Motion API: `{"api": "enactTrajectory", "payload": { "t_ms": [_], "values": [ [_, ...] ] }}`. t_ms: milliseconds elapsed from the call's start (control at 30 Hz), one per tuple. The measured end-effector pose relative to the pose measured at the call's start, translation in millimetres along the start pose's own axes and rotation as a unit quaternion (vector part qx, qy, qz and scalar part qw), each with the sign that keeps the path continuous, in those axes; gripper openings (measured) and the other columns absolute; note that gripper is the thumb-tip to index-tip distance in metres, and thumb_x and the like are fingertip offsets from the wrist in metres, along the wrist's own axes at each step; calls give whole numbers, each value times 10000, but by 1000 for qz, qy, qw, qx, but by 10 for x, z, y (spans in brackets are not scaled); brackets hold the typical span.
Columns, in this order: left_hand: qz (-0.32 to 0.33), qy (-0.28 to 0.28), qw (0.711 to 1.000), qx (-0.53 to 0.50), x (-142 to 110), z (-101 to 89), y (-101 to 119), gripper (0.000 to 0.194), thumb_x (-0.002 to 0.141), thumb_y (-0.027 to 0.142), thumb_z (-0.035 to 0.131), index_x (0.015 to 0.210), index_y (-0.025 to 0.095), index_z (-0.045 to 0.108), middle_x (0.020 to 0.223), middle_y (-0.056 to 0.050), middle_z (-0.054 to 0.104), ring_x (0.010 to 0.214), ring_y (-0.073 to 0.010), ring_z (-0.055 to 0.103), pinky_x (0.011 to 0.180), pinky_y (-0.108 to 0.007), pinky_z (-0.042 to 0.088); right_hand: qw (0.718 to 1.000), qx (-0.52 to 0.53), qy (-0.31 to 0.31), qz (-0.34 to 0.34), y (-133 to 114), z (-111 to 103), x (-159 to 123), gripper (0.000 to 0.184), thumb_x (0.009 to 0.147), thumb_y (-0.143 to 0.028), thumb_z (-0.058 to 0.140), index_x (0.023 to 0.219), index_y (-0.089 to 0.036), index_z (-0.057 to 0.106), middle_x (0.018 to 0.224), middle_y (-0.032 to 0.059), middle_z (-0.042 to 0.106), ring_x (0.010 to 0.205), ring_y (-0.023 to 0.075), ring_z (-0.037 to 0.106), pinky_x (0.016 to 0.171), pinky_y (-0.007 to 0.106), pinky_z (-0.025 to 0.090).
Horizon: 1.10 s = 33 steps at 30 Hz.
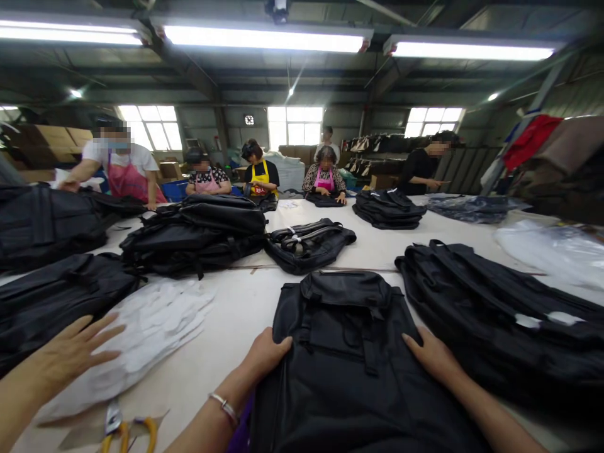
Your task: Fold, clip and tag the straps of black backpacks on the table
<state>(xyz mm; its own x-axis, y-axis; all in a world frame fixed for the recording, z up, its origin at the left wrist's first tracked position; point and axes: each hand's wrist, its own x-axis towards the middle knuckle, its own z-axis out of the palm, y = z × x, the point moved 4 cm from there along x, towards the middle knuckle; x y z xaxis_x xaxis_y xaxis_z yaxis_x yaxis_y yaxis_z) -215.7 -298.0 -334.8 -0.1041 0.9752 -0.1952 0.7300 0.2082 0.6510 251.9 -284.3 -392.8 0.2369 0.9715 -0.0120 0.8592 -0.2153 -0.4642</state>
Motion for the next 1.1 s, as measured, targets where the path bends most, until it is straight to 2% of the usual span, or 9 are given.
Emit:
{"api": "enactTrajectory", "payload": {
  "t_ms": [100, 267, 467, 567, 700, 967, 1100],
  "values": [
    [-12, 28, 999, 12, -279, -121, -170, 423, 735, 582, 555, 878, 185, 582, 960, -136, 708, 930, -320, 658, 767, -370, 489, 999, 25, -21, -21, -247, 25, -131, 446, 868, -519, 437, 1092, -168, 596, 1053, 140, 686, 1026, 293, 640, 871, 365, 471],
    [-44, 81, 995, 22, -604, -404, -452, 457, 713, 628, 504, 854, 196, 555, 894, -123, 700, 898, -324, 661, 776, -382, 492, 992, 89, -46, -81, -817, 144, -232, 439, 850, -479, 501, 1155, -168, 557, 1146, 130, 654, 1070, 272, 612, 902, 348, 452],
    [-126, 135, 982, 42, -737, -856, -844, 573, 637, 730, 453, 893, 222, 522, 910, -127, 695, 942, -352, 655, 842, -409, 488, 984, 100, -53, -136, -1647, 420, -54, 409, 821, -422, 569, 1132, -155, 564, 1133, 129, 653, 1055, 267, 607, 907, 341, 442],
    [-154, 148, 976, 41, -689, -963, -1017, 589, 616, 742, 456, 896, 228, 517, 910, -125, 698, 947, -357, 659, 845, -409, 493, 979, 111, -62, -157, -1918, 576, 114, 427, 811, -409, 593, 1155, -158, 560, 1130, 125, 656, 1061, 265, 605, 902, 337, 440],
    [-149, 154, 976, 40, -383, -990, -1085, 535, 657, 719, 461, 861, 230, 532, 872, -111, 702, 923, -347, 663, 813, -399, 498, 979, 109, -75, -154, -2053, 746, 438, 428, 798, -410, 619, 1150, -172, 564, 1111, 116, 665, 1033, 260, 615, 871, 331, 446],
    [-87, 166, 979, 81, 787, -1025, -918, 464, 721, 615, 513, 871, 180, 573, 941, -168, 696, 966, -360, 651, 793, -390, 490, 989, 79, -53, -115, -2115, 899, 1279, 406, 789, -407, 636, 1127, -189, 583, 1087, 101, 679, 1016, 254, 621, 827, 322, 444],
    [-66, 177, 979, 72, 1240, -990, -887, 491, 728, 609, 529, 903, 155, 598, 956, -183, 698, 968, -361, 654, 783, -385, 493, 993, 61, -39, -98, -2175, 928, 1649, 423, 787, -427, 637, 1128, -181, 597, 1102, 111, 679, 1028, 266, 619, 821, 329, 447]
  ]
}}
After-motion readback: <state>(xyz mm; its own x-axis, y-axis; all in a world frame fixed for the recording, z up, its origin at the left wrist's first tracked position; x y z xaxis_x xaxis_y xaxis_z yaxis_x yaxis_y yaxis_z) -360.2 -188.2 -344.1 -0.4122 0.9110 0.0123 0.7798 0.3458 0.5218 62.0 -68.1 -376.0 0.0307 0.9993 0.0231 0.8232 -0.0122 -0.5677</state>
